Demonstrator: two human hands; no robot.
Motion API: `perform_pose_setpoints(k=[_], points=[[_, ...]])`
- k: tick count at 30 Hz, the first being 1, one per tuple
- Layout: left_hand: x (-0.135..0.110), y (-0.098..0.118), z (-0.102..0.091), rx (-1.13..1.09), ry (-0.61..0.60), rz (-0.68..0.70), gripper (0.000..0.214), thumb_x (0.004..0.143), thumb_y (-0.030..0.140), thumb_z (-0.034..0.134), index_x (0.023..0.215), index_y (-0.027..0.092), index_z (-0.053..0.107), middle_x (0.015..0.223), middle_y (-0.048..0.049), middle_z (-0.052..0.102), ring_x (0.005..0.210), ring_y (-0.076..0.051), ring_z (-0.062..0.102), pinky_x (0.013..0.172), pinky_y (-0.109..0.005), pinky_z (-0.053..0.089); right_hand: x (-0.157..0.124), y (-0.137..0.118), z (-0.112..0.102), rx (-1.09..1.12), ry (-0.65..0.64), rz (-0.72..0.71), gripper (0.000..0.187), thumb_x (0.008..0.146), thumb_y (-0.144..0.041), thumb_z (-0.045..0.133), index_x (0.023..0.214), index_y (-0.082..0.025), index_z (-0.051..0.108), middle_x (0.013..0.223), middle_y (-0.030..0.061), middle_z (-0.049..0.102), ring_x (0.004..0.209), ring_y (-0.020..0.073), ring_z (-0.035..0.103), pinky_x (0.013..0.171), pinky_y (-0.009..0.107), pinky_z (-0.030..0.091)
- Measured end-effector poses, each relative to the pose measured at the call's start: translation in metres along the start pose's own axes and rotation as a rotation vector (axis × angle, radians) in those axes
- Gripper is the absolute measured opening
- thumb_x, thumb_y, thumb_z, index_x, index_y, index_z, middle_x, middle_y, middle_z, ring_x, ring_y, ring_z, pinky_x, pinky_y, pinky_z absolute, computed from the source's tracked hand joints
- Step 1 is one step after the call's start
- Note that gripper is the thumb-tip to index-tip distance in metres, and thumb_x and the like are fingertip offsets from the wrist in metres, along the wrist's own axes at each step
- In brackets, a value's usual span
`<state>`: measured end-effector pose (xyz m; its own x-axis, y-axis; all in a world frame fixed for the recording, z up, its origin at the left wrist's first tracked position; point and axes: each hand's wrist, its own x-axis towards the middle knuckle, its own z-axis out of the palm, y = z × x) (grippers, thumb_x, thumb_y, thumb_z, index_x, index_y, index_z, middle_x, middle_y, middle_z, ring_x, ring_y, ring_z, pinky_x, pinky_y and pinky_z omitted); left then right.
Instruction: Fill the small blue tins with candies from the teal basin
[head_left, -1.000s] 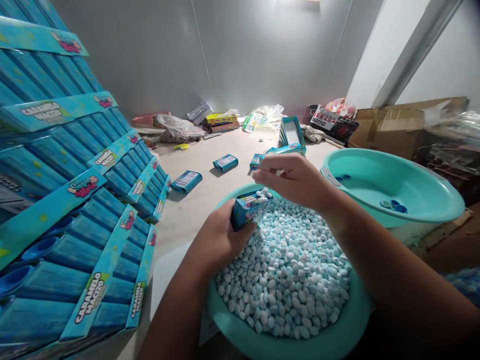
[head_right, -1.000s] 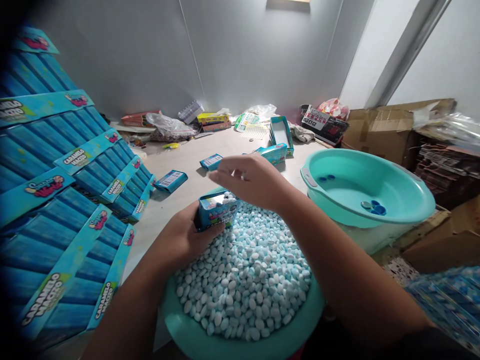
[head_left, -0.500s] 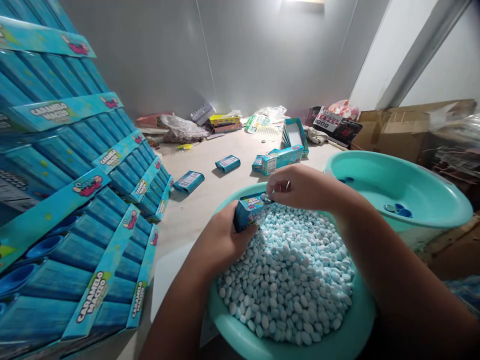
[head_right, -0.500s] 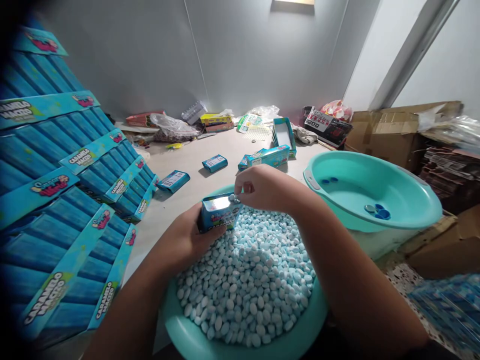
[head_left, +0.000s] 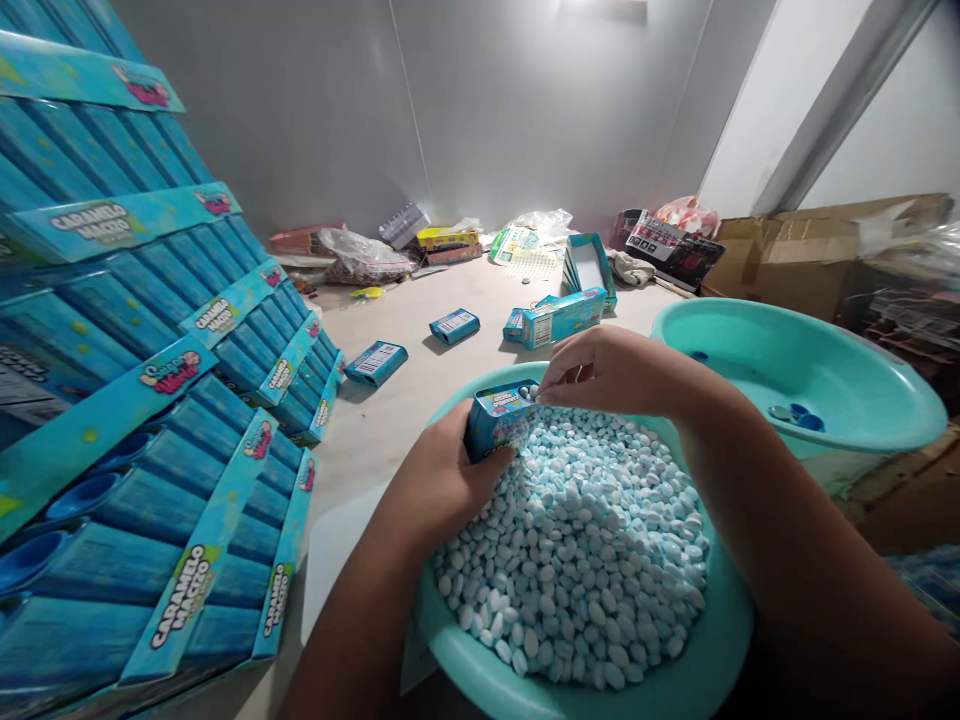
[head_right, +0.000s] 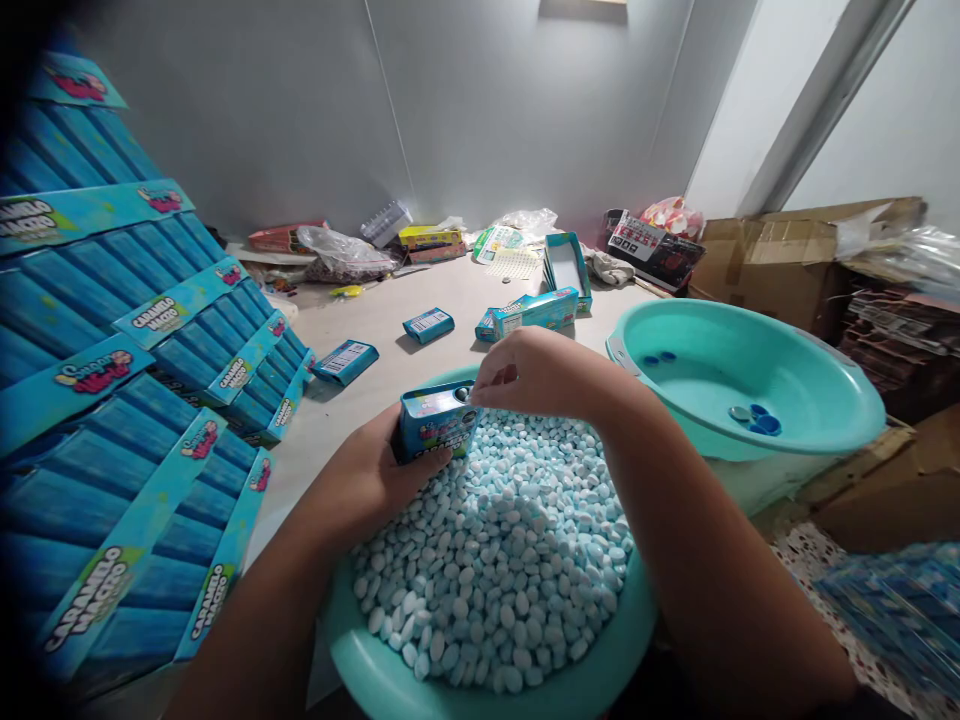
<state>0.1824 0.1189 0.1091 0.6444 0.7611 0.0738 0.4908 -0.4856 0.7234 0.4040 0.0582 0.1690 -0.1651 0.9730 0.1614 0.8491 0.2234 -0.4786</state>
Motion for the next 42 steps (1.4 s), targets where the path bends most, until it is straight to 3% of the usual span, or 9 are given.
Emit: perform_pose_setpoints(k=[4, 8, 11, 16, 24, 30, 35, 39, 42], points=[[-0.001, -0.001, 0.000, -0.019, 0.001, -0.013, 0.028, 0.082, 0.040, 0.064, 0.106, 0.025, 0.060, 0.097, -0.0014, 0.070, 0.090, -0.025, 0.065, 0.075, -0.036, 0.047, 0.002, 0.002, 0.003, -0.005, 0.101, 0.083, 0.027, 0.080, -0.043, 0.069, 0.075, -0.016, 0.071, 0.067, 0.0002, 0.062, 0.059, 0.0095, 0.049, 0.055, 0.026, 0.035], [-0.002, -0.001, 0.000, -0.006, -0.004, -0.005, 0.031, 0.083, 0.041, 0.063, 0.109, 0.025, 0.060, 0.098, -0.0025, 0.070, 0.089, -0.025, 0.065, 0.075, -0.036, 0.047, 0.008, 0.006, 0.012, 0.081, 0.090, 0.160, 0.038, 0.075, -0.048, 0.074, 0.101, -0.019, 0.072, 0.081, 0.0020, 0.066, 0.066, 0.0116, 0.055, 0.058, 0.026, 0.039], [-0.002, 0.000, 0.000, 0.020, -0.008, 0.012, 0.033, 0.083, 0.040, 0.063, 0.111, 0.024, 0.060, 0.098, -0.0034, 0.069, 0.089, -0.025, 0.064, 0.075, -0.037, 0.047, 0.011, 0.009, 0.016, 0.146, 0.059, 0.200, 0.040, 0.076, -0.045, 0.073, 0.107, -0.019, 0.070, 0.081, 0.0023, 0.066, 0.066, 0.0122, 0.056, 0.056, 0.026, 0.040], [-0.001, -0.001, 0.001, 0.005, -0.006, 0.030, 0.032, 0.083, 0.038, 0.063, 0.112, 0.024, 0.060, 0.100, -0.0036, 0.070, 0.091, -0.025, 0.064, 0.077, -0.037, 0.048, 0.012, 0.009, 0.016, 0.288, 0.021, 0.179, 0.025, 0.079, -0.025, 0.062, 0.101, -0.016, 0.070, 0.071, 0.0012, 0.064, 0.062, 0.0123, 0.057, 0.055, 0.026, 0.041], [-0.001, 0.000, 0.000, 0.005, 0.004, 0.041, 0.034, 0.082, 0.039, 0.062, 0.112, 0.022, 0.061, 0.103, -0.0058, 0.071, 0.093, -0.026, 0.065, 0.079, -0.038, 0.050, 0.013, 0.008, 0.016, 0.141, 0.087, 0.134, 0.020, 0.075, -0.018, 0.060, 0.090, -0.017, 0.074, 0.083, 0.0031, 0.071, 0.073, 0.0125, 0.059, 0.064, 0.025, 0.044], [-0.001, 0.001, -0.001, -0.025, 0.026, 0.055, 0.035, 0.081, 0.040, 0.065, 0.111, 0.022, 0.064, 0.102, -0.0063, 0.073, 0.092, -0.027, 0.067, 0.081, -0.041, 0.053, 0.013, 0.007, 0.015, 0.168, 0.131, 0.187, 0.015, 0.079, -0.026, 0.063, 0.083, -0.015, 0.071, 0.073, 0.0040, 0.067, 0.067, 0.0129, 0.058, 0.062, 0.027, 0.044], [0.000, -0.005, -0.005, -0.290, 0.132, 0.004, 0.047, 0.075, 0.046, 0.074, 0.113, 0.019, 0.065, 0.110, -0.0078, 0.074, 0.101, -0.028, 0.069, 0.087, -0.042, 0.056, 0.018, 0.012, 0.020, 0.312, 0.185, 0.276, 0.026, 0.092, -0.035, 0.052, 0.084, -0.014, 0.067, 0.079, 0.0077, 0.067, 0.064, 0.0128, 0.060, 0.058, 0.027, 0.045], [0.000, -0.008, -0.007, -0.429, 0.109, 0.008, 0.051, 0.073, 0.049, 0.077, 0.112, 0.017, 0.065, 0.108, -0.0093, 0.075, 0.100, -0.029, 0.071, 0.085, -0.042, 0.059, 0.019, 0.015, 0.025, 0.320, 0.114, 0.313, 0.029, 0.095, -0.036, 0.049, 0.086, -0.014, 0.066, 0.082, 0.0084, 0.068, 0.062, 0.0128, 0.060, 0.054, 0.026, 0.043], [-0.001, -0.006, -0.007, -0.424, 0.202, 0.016, 0.049, 0.072, 0.047, 0.077, 0.108, 0.016, 0.066, 0.107, -0.0091, 0.076, 0.099, -0.029, 0.071, 0.086, -0.042, 0.059, 0.019, 0.014, 0.028, 0.246, 0.065, 0.291, 0.031, 0.095, -0.039, 0.049, 0.085, -0.015, 0.066, 0.079, 0.0074, 0.067, 0.061, 0.0130, 0.058, 0.054, 0.027, 0.039]])
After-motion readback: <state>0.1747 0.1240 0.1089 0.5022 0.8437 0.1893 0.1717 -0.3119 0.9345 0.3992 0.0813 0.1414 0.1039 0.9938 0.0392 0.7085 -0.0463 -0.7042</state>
